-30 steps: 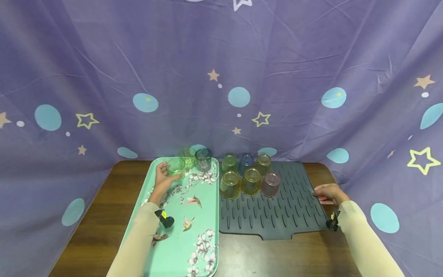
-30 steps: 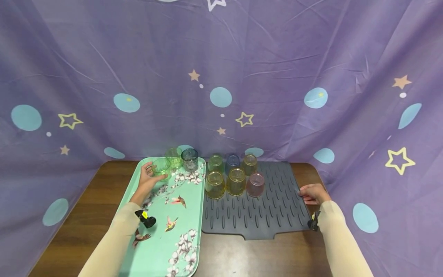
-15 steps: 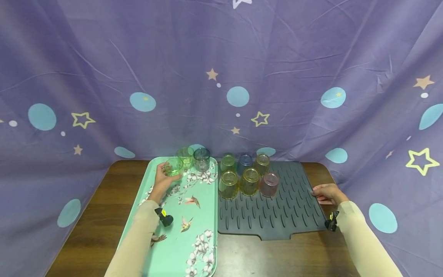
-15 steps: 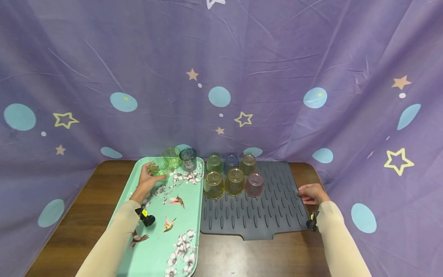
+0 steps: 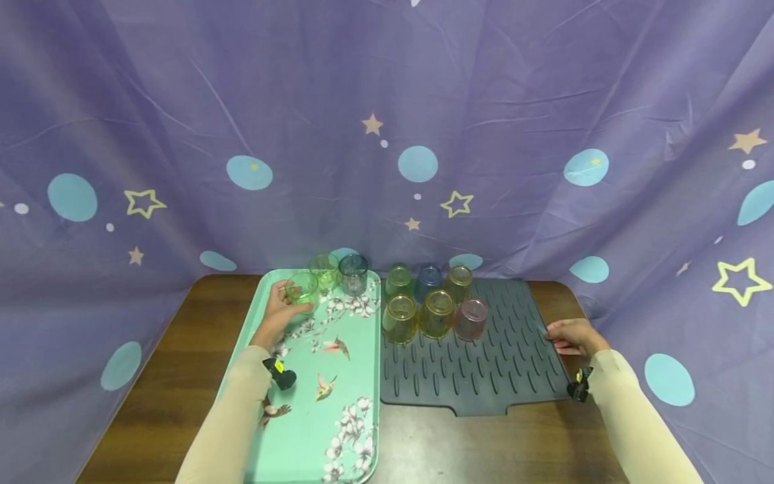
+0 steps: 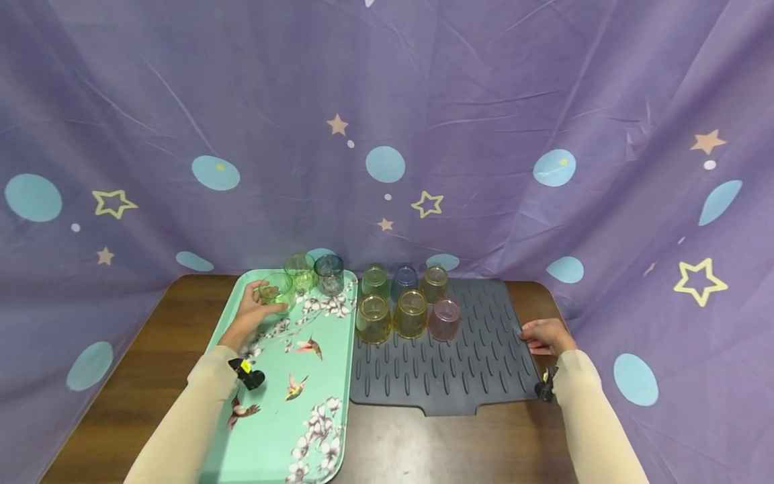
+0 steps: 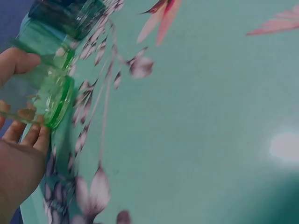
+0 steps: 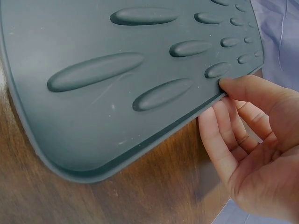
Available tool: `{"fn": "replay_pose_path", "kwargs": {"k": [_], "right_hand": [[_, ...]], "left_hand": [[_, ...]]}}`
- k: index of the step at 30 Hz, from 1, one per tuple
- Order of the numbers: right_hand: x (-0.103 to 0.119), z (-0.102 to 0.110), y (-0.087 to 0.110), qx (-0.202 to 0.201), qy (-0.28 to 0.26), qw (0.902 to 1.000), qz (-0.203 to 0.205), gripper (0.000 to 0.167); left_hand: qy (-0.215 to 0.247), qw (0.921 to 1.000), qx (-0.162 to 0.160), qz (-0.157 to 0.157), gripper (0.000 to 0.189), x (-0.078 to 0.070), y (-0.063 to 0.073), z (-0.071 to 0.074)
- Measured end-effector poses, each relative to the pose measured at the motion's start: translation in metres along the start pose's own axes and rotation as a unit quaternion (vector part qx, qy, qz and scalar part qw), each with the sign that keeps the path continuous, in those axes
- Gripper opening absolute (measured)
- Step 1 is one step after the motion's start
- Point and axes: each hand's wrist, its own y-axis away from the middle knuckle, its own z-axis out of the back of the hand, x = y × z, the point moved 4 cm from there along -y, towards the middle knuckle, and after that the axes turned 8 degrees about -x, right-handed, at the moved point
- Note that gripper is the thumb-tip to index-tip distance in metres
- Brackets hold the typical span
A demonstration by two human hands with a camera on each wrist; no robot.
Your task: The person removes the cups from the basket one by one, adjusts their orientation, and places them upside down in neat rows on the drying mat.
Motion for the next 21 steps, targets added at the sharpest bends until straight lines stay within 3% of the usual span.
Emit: {"fn": "replay_pose_path", "kwargs": {"k": [5,13,21], "right_hand": [[0.002,0.0,0.003,-0.03,0.014,0.9994,-0.014,0.006],[-0.001,0.001,0.001,-0.029,0.024,0.9993,-0.006,0.008],[-0.002,0.0,0.001,-0.032,0.025,0.9991,-0.009,0.009]], "left_hand": [[-0.007,0.9994,0.034,0.003,0.088,0.001,-0.002,0.007],[-0.01,0.9975,0.07,0.009,0.088,-0.002,0.001,0.013],[-0.012,0.9894,0.145,-0.005,0.079,-0.011,0.009,0.02]]}}
